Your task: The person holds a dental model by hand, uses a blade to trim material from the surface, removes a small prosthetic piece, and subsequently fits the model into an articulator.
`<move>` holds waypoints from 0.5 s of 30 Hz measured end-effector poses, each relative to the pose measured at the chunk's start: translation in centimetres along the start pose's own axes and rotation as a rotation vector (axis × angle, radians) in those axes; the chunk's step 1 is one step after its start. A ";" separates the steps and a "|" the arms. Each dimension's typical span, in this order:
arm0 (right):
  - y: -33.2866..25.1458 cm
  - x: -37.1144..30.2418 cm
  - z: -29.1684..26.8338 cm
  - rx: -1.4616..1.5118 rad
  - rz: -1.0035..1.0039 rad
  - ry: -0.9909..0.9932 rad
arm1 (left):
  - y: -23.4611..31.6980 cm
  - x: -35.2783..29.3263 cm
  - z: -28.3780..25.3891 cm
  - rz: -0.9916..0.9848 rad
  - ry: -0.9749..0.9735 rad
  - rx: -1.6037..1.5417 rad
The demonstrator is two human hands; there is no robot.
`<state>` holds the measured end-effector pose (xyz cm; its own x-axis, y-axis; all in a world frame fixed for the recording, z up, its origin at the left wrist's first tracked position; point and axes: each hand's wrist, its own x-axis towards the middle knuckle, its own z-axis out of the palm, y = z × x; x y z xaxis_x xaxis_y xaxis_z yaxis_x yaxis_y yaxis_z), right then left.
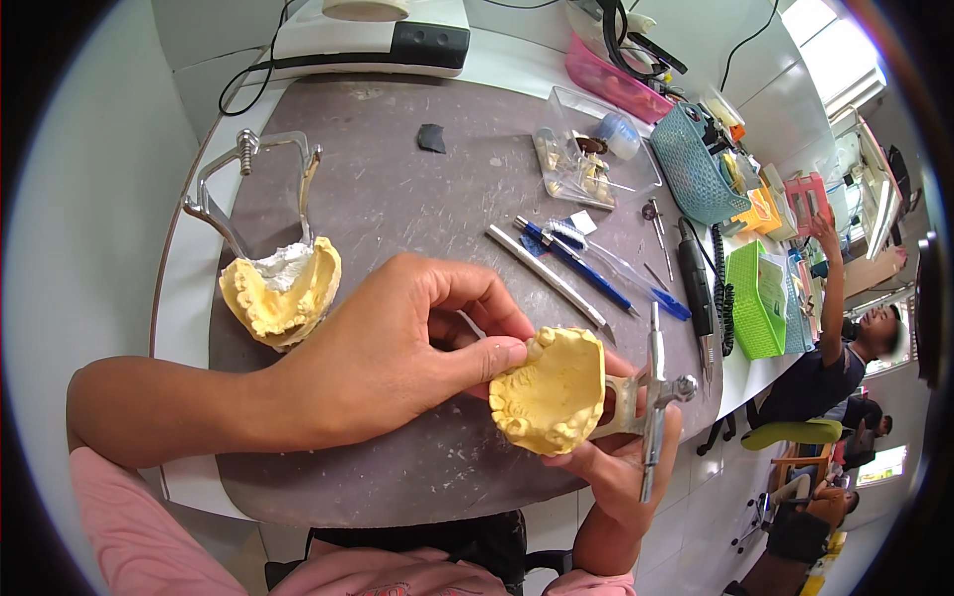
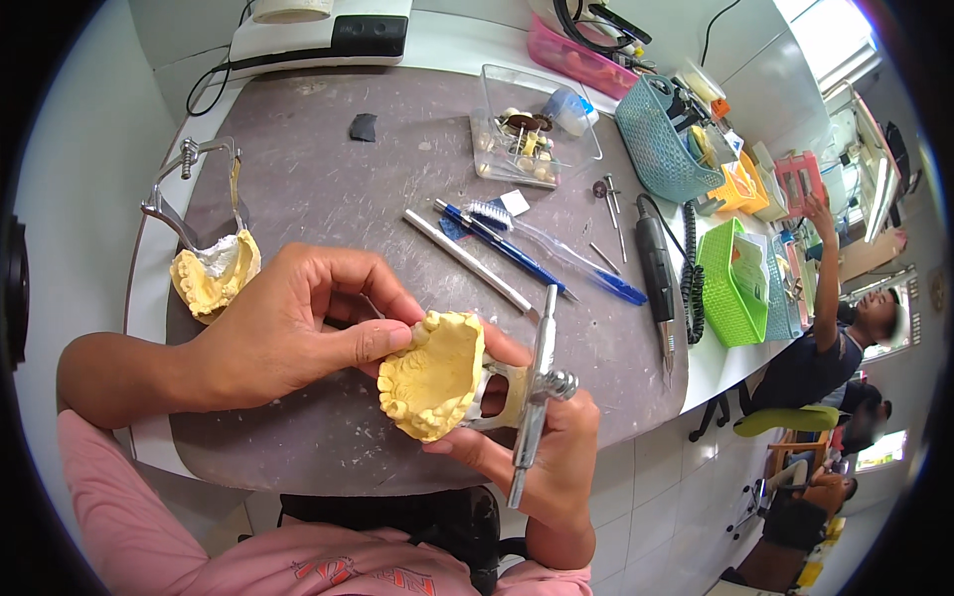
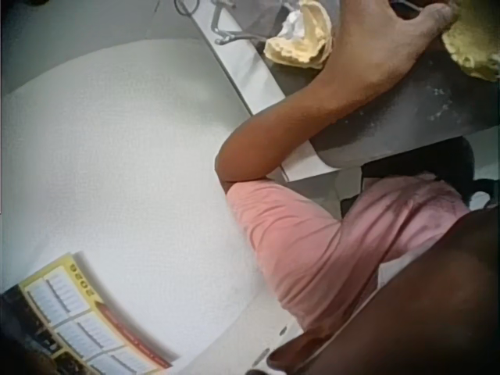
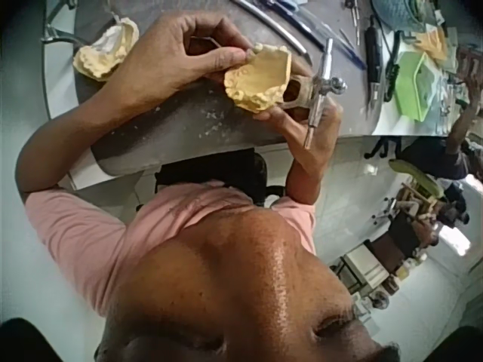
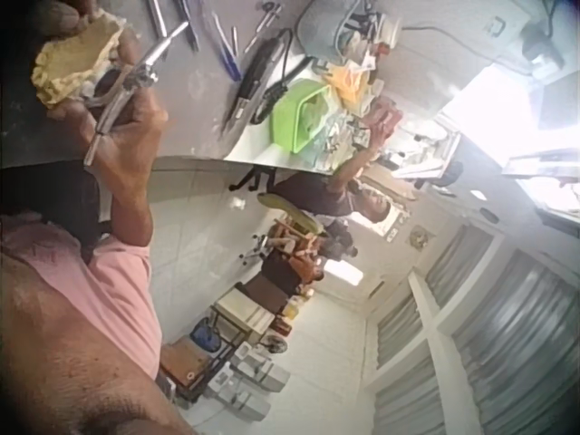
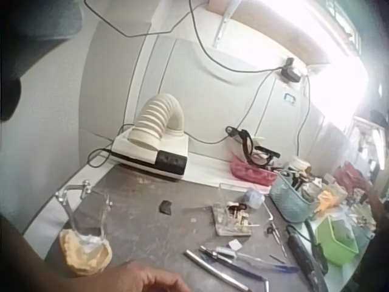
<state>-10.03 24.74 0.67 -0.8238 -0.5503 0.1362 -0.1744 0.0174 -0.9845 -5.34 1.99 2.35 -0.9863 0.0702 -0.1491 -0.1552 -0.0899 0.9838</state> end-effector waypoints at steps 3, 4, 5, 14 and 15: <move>-0.3 0.1 0.2 0.082 0.011 0.043 | -0.1 -0.4 0.0 0.026 0.013 0.034; -0.1 0.2 0.0 0.018 0.000 -0.016 | 0.1 -0.5 -0.1 0.026 0.015 0.048; 0.0 0.2 -0.1 -0.048 -0.010 -0.075 | 0.1 -0.5 -0.2 0.036 0.010 0.054; 0.4 0.1 0.1 -0.029 -0.103 -0.043 | 0.4 -0.3 -0.1 0.003 0.009 -0.006; 0.3 0.0 0.3 -0.028 -0.102 -0.055 | 0.3 -0.3 -0.2 0.006 0.011 0.022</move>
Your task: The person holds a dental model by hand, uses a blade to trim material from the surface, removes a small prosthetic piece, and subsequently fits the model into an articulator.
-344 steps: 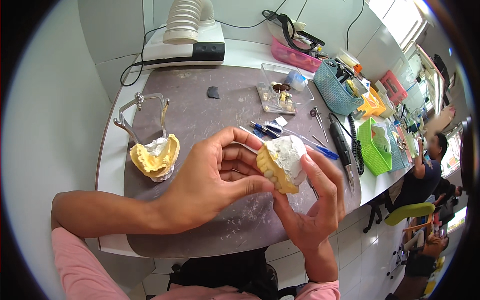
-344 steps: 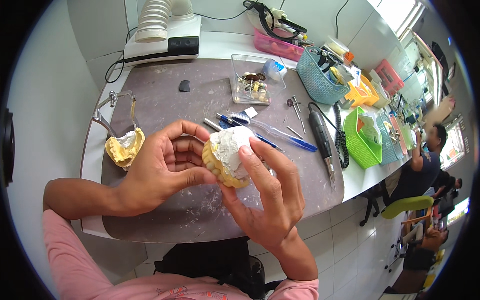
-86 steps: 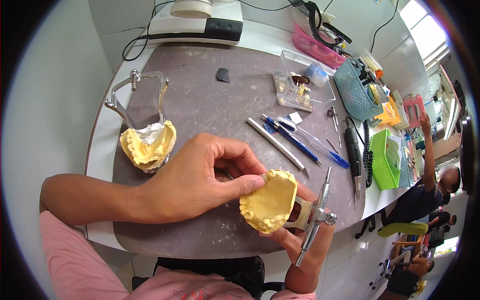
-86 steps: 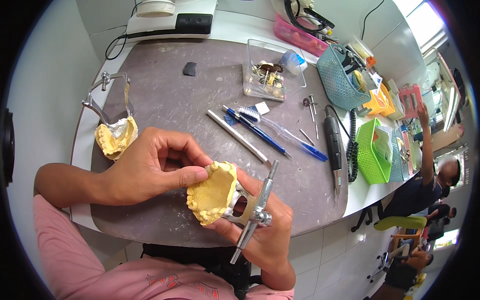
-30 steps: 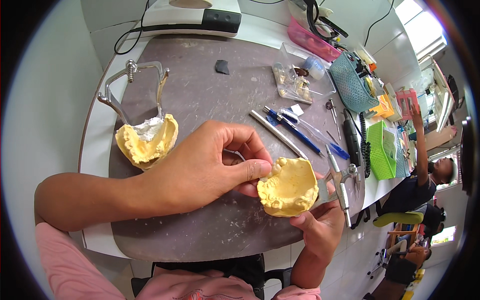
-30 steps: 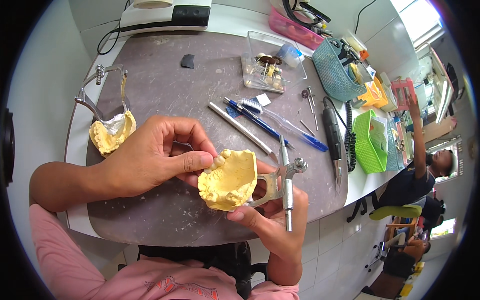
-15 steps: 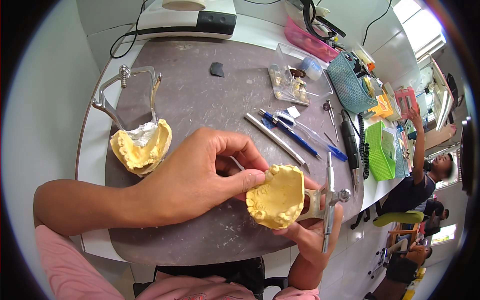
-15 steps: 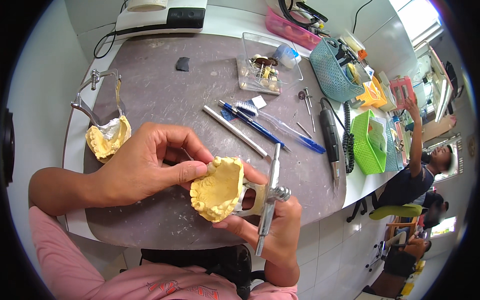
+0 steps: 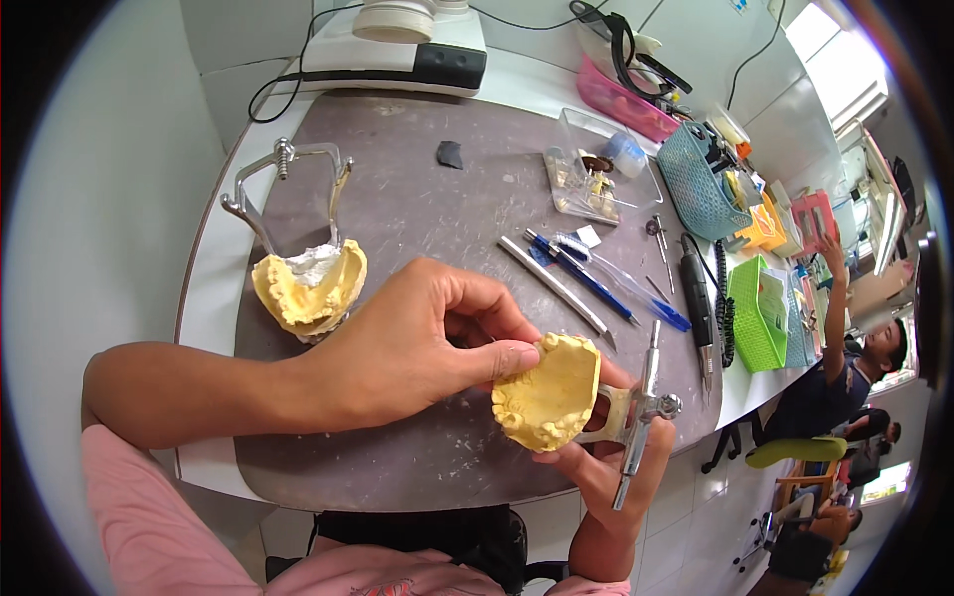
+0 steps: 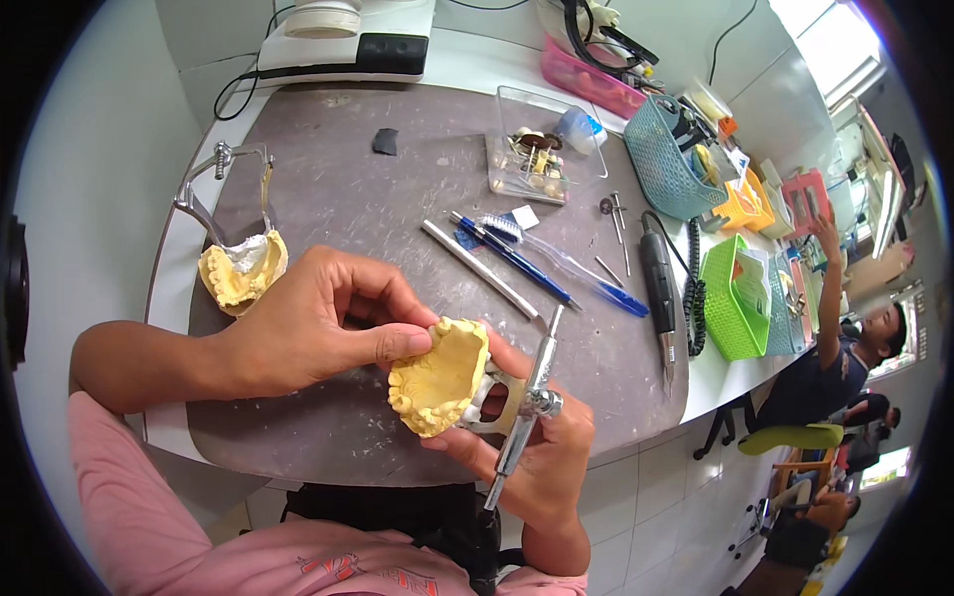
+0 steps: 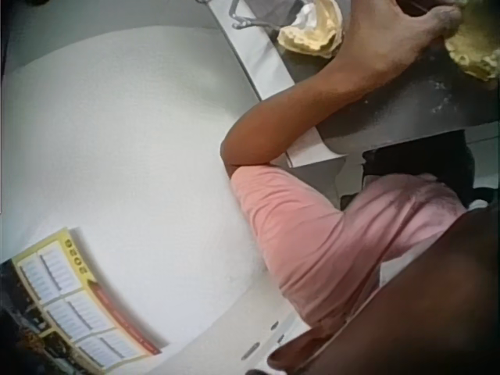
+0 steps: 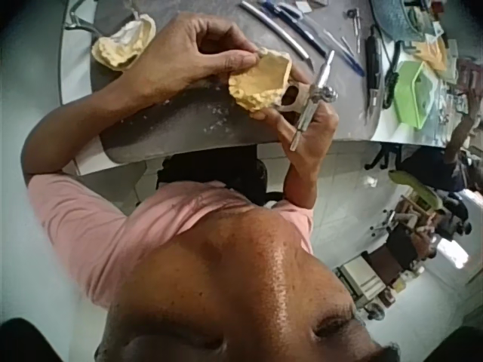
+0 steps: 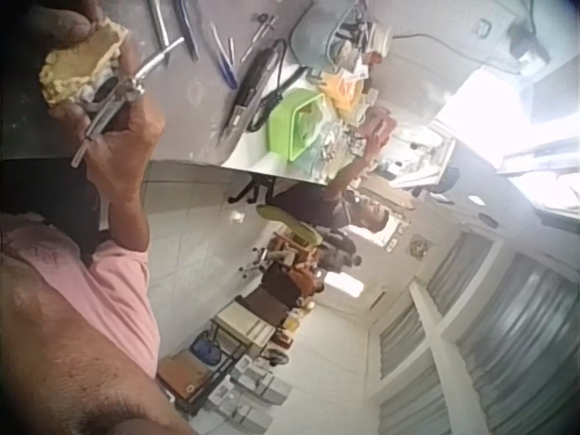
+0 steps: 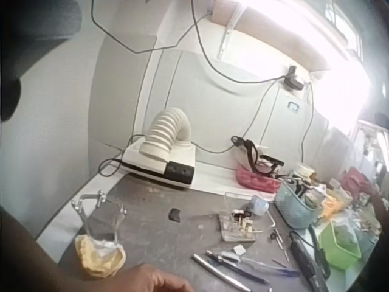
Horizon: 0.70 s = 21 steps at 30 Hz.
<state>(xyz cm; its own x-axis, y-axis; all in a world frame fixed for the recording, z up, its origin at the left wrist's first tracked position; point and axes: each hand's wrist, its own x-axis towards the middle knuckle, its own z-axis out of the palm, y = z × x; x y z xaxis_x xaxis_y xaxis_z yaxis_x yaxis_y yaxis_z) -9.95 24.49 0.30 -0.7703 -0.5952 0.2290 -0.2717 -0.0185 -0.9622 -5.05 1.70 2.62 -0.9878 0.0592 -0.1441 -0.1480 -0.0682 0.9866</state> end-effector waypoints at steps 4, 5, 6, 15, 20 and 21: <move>-1.2 -1.0 1.5 -0.126 -0.042 0.113 | -0.1 -0.1 -0.4 0.095 -0.043 0.070; -1.1 -1.4 2.1 -0.166 -0.047 0.194 | -0.1 0.0 -0.5 0.091 -0.021 0.038; -1.1 -1.4 2.8 -0.180 -0.032 0.160 | -0.1 0.1 -0.7 0.077 -0.054 0.060; -0.1 -2.8 4.6 -0.193 0.017 0.428 | -0.3 -0.1 -0.9 0.082 -0.052 0.182; 0.4 -2.9 4.2 -0.178 -0.030 0.405 | -0.1 0.0 -0.7 0.084 -0.048 0.241; 0.5 -2.9 4.2 -0.167 -0.032 0.392 | -0.1 0.0 -0.7 0.078 -0.047 0.244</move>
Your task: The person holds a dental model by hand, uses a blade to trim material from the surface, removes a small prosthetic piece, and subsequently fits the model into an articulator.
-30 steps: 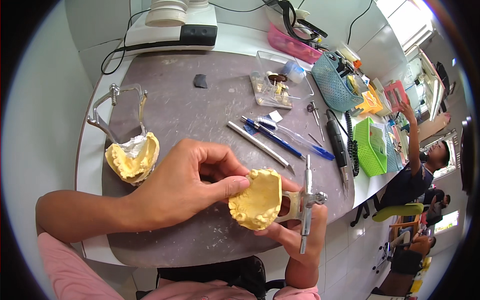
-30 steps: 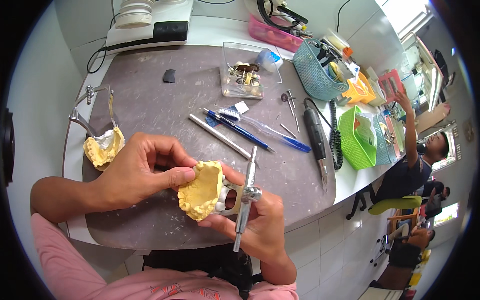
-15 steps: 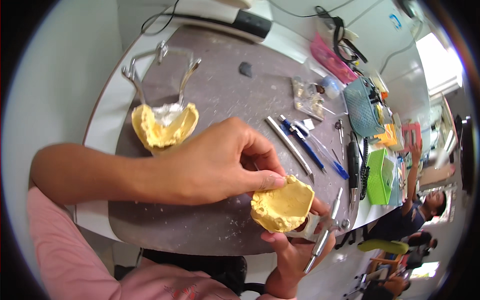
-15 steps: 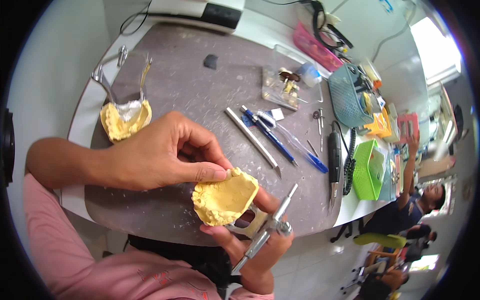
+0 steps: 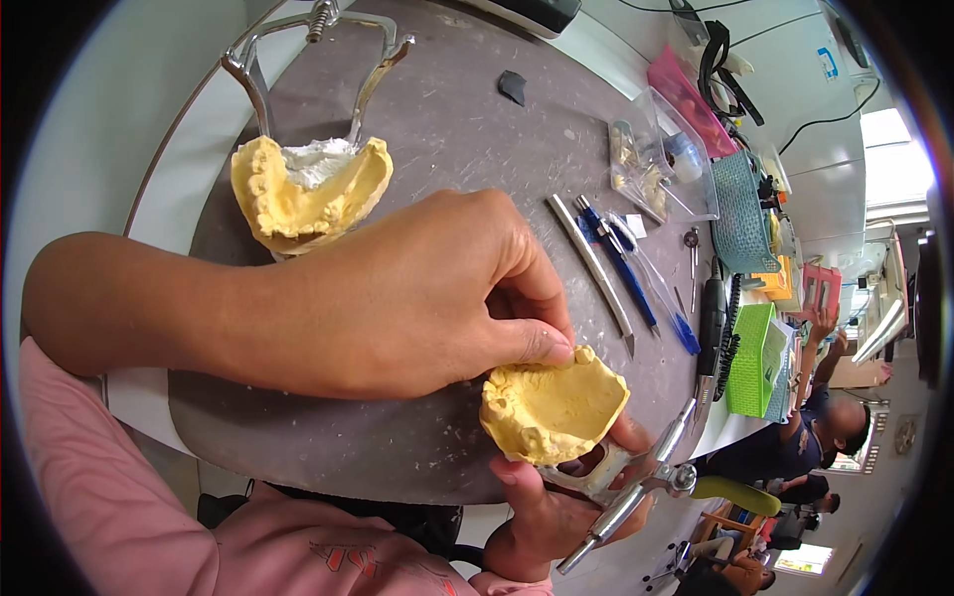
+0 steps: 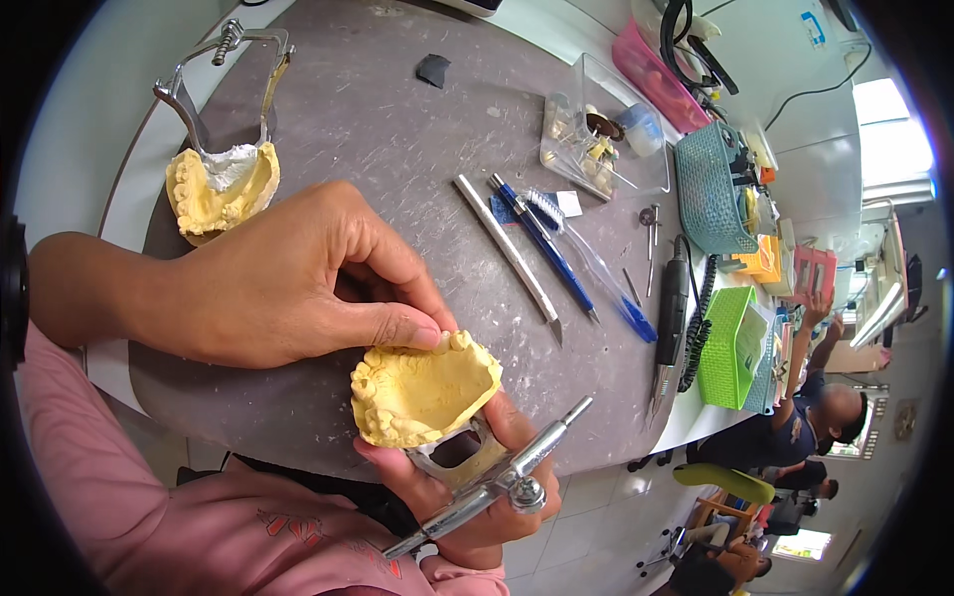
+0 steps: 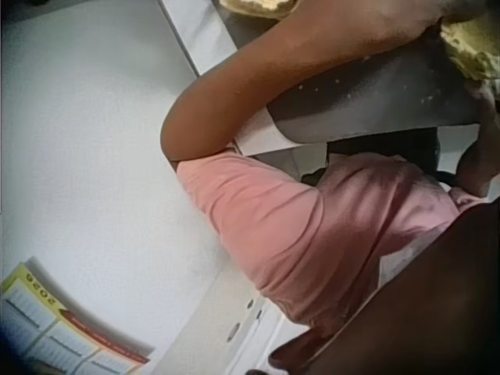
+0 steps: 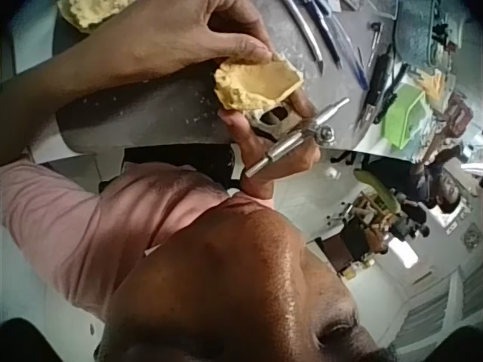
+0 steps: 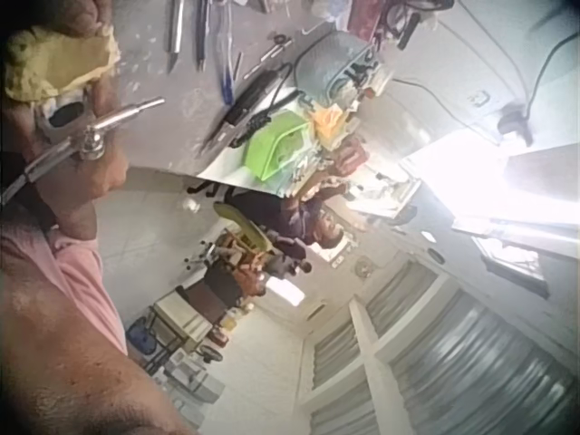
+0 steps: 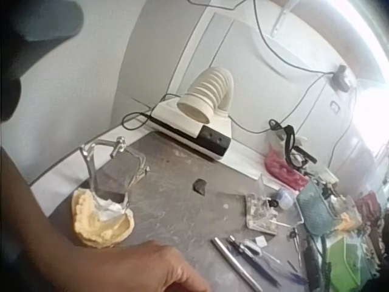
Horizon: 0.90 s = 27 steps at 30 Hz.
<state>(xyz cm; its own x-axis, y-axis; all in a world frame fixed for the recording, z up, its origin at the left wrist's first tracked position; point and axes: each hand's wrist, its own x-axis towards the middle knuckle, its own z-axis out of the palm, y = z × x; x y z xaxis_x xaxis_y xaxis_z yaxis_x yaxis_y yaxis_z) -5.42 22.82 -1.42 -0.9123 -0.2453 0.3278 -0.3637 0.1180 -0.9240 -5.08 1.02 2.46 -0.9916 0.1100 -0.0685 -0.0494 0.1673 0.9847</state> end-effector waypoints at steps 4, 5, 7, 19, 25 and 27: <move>0.1 0.1 0.1 -0.014 -0.024 -0.019 | -0.1 0.1 0.0 -0.005 -0.005 -0.033; 0.2 0.2 0.1 -0.023 -0.031 -0.021 | -0.1 0.1 0.0 -0.006 -0.007 -0.040; 0.4 0.3 0.1 0.049 -0.110 -0.017 | -0.1 0.1 0.0 -0.004 -0.009 -0.061; 0.5 -0.1 -0.1 0.002 -0.062 -0.017 | 0.0 0.1 0.0 0.002 -0.012 -0.058; 0.4 -0.1 -0.1 -0.005 -0.051 -0.021 | -0.1 0.1 0.1 0.001 -0.011 -0.076; 0.5 -0.1 -0.2 -0.007 -0.055 -0.028 | -0.1 0.1 0.1 0.004 -0.009 -0.089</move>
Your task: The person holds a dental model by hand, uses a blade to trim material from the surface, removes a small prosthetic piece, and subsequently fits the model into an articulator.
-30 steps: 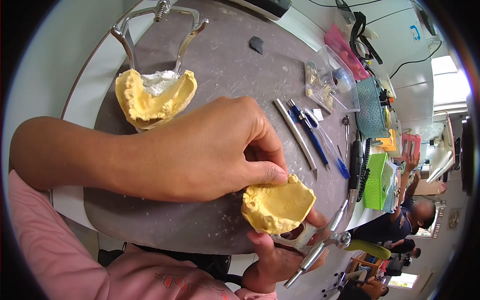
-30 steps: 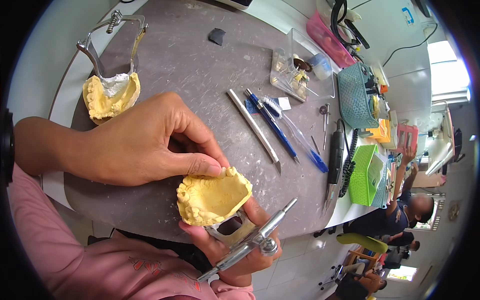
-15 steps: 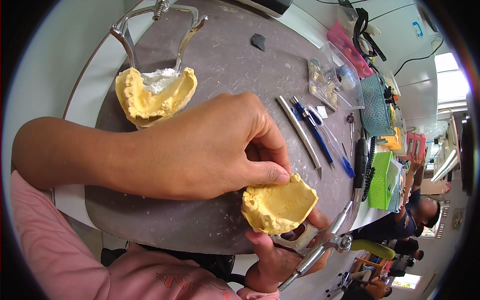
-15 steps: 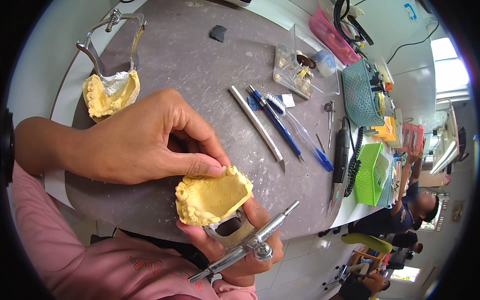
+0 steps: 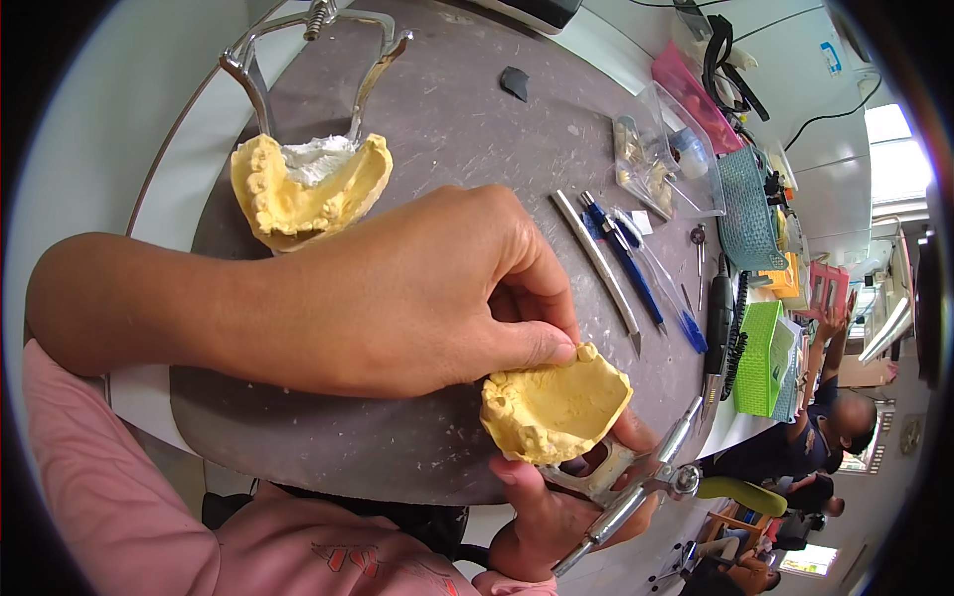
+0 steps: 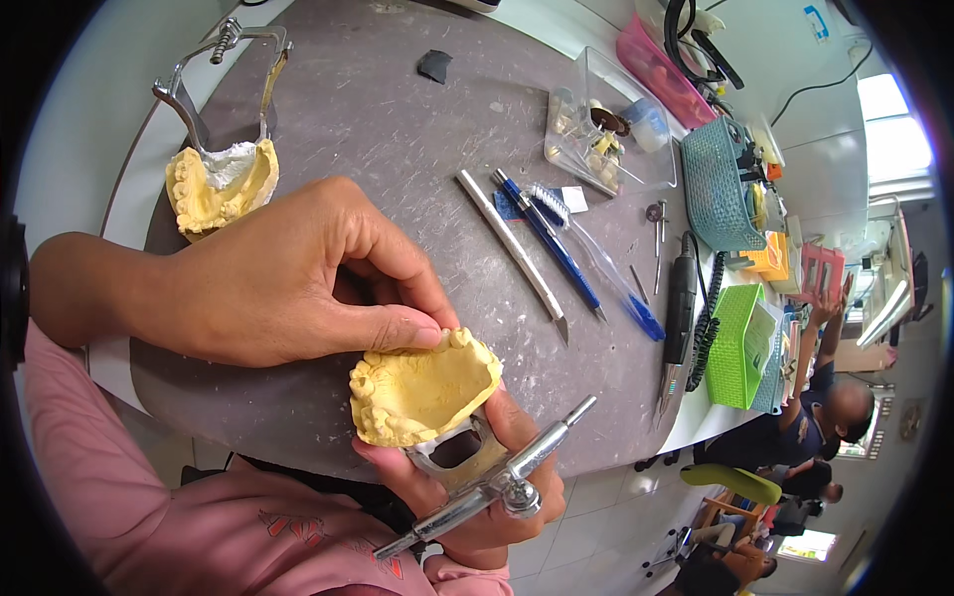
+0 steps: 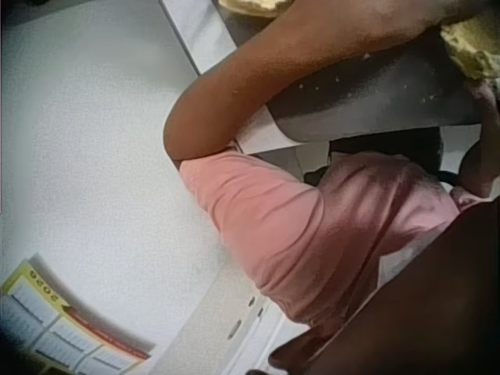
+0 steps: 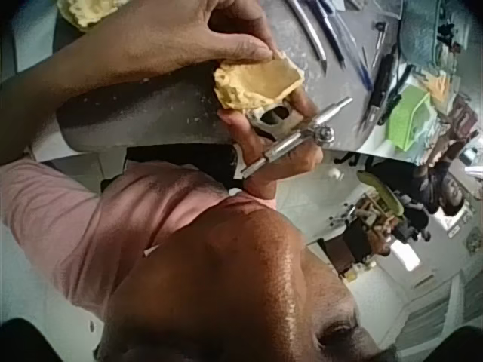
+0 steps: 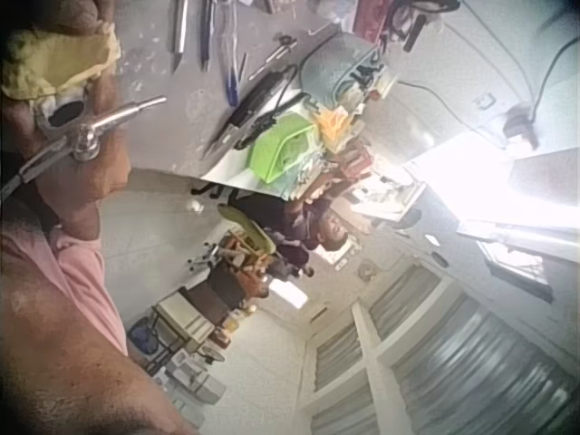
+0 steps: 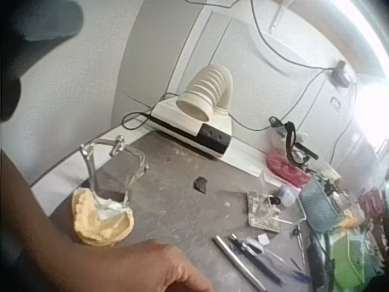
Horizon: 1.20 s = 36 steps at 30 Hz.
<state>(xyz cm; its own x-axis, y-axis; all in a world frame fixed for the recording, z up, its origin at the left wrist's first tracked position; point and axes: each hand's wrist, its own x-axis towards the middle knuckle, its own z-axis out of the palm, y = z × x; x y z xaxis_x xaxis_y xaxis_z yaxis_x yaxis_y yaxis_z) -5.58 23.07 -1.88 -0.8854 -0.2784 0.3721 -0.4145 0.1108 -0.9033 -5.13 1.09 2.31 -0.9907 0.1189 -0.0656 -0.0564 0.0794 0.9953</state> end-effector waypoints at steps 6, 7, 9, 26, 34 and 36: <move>0.6 0.3 -0.5 -0.015 -0.107 -0.067 | 0.5 0.0 -0.1 -0.045 -0.032 0.025; 0.8 0.2 -0.5 0.009 -0.116 -0.050 | 0.4 0.0 -0.1 -0.043 -0.029 0.029; 0.5 -0.2 -0.3 -0.004 -0.071 -0.038 | 0.2 0.1 -0.2 -0.041 -0.028 0.033; 0.3 0.6 -0.9 -0.163 -0.100 -0.106 | 0.4 0.0 -0.2 -0.047 -0.039 0.019; 0.2 0.0 -0.6 -0.009 0.001 -0.059 | 0.4 0.0 -0.1 -0.075 -0.038 -0.018; 0.2 0.1 -0.7 -0.040 -0.018 -0.081 | 0.4 0.1 -0.2 -0.077 -0.036 -0.012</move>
<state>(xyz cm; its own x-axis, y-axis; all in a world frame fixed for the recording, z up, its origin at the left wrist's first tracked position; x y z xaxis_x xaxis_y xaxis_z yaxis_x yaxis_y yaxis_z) -5.88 23.73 -1.83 -0.8585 -0.3568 0.3684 -0.4399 0.1429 -0.8866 -5.23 0.97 2.76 -0.9784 0.1484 -0.1443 -0.1338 0.0780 0.9879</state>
